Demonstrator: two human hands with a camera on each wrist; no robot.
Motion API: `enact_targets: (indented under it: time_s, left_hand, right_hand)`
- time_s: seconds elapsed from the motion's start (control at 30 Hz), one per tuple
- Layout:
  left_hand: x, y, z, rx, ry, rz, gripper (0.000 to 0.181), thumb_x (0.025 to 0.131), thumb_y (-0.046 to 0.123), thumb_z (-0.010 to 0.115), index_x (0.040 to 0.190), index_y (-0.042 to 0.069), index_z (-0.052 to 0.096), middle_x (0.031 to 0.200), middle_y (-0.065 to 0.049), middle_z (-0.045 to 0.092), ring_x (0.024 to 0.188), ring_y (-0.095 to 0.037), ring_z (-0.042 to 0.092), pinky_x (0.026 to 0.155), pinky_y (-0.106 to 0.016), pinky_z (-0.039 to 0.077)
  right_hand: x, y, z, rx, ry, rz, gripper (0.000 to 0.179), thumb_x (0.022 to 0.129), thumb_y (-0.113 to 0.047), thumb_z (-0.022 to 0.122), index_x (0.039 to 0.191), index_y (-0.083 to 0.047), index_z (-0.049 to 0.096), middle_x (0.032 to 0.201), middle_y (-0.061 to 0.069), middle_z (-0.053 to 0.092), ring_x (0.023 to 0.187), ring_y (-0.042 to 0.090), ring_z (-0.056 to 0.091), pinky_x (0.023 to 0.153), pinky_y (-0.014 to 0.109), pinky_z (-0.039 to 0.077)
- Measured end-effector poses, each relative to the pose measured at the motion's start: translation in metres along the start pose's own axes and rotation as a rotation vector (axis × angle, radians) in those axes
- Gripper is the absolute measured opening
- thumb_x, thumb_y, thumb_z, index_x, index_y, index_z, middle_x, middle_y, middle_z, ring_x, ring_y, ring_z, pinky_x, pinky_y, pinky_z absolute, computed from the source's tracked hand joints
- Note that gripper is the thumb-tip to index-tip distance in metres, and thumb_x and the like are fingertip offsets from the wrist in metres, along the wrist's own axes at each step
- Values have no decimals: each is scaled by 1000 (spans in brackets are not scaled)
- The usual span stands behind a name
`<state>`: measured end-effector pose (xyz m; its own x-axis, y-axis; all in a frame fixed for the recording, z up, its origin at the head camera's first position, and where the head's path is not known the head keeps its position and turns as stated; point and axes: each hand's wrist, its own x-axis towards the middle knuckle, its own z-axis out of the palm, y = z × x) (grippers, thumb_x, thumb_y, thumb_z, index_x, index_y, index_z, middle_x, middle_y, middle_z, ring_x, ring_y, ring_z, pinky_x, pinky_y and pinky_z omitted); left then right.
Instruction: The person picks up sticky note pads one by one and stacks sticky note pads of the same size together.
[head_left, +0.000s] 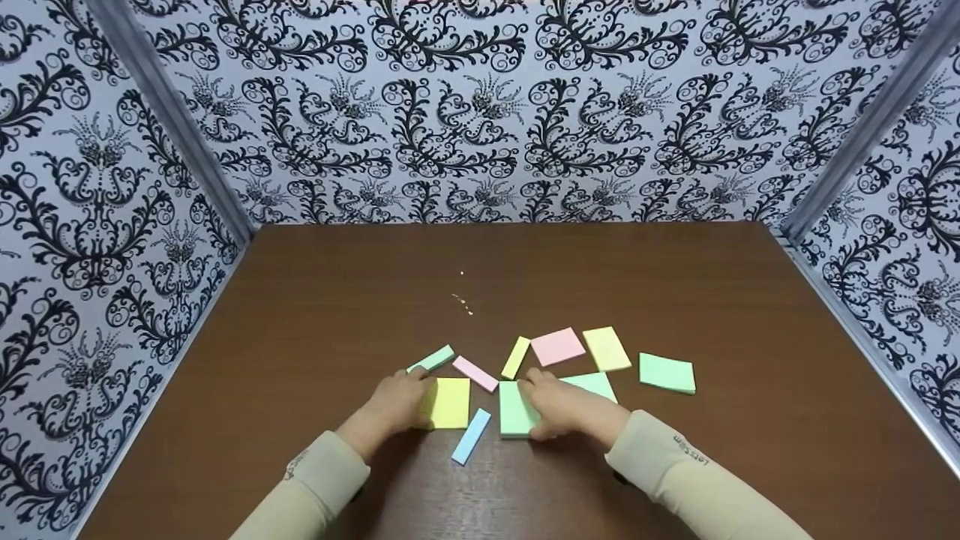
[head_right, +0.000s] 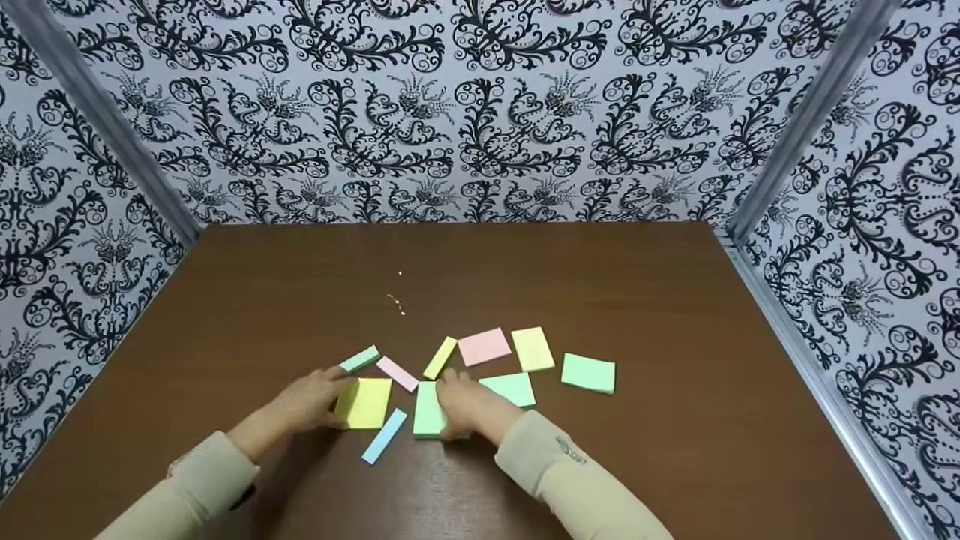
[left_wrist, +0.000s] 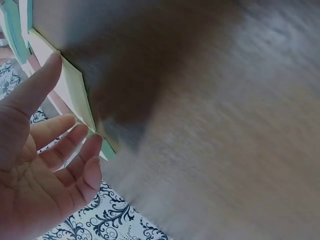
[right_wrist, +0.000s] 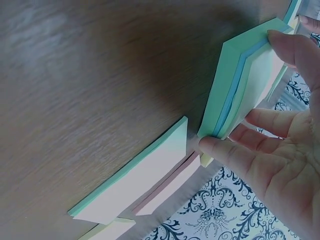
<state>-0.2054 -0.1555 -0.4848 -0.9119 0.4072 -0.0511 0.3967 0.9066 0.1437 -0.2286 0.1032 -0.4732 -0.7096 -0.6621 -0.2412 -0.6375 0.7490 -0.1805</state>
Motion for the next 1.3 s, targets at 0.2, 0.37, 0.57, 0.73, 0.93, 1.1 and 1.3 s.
enact_targets:
  time_s: [0.2,0.37,0.57,0.73,0.93,1.1,1.3]
  left_hand:
    - [3,2,-2,45,-17,-25,54,63,29,82,102,-1,60,97,-12,53,85,-33,52,69,-47,46]
    - [7,0,-5,0,-61,-36,54,60,29,83,98,-1,59,95,-11,52,86,-32,53,71,-47,46]
    - [12,-1,-7,-2,-109,-15,53,58,27,83,93,-1,55,92,-11,49,79,-28,55,69,-44,47]
    - [16,-2,-7,42,-141,0,53,58,29,82,92,0,54,85,-8,47,73,-23,51,68,-40,47]
    - [18,0,-6,78,-175,-4,57,59,32,80,95,-1,51,84,-8,43,64,-21,48,65,-37,47]
    - [17,3,-6,96,-198,-12,61,59,35,81,98,0,49,86,-8,42,58,-20,46,62,-36,47]
    - [17,7,-8,147,-220,-11,61,58,36,79,97,0,49,86,-10,43,58,-19,46,62,-36,47]
  right_hand:
    - [1,-1,0,23,-9,19,75,67,-24,72,129,7,42,108,14,45,90,22,44,72,35,44]
    - [0,0,0,54,-15,23,75,70,-24,73,130,7,41,111,14,45,91,21,43,73,34,43]
    - [-1,0,1,69,-16,17,76,71,-26,74,131,7,41,112,14,44,92,21,42,73,34,43]
    - [0,1,0,72,-9,20,75,70,-25,74,130,6,42,107,12,44,87,20,42,70,33,42]
    - [0,1,-1,74,-10,30,75,69,-25,73,131,5,41,111,15,44,90,22,43,72,36,43]
    - [0,1,0,74,-6,29,76,68,-24,74,130,6,41,109,14,44,89,22,42,71,35,43]
    - [-1,0,0,73,-16,37,76,69,-25,73,131,5,41,110,14,43,91,22,42,71,35,42]
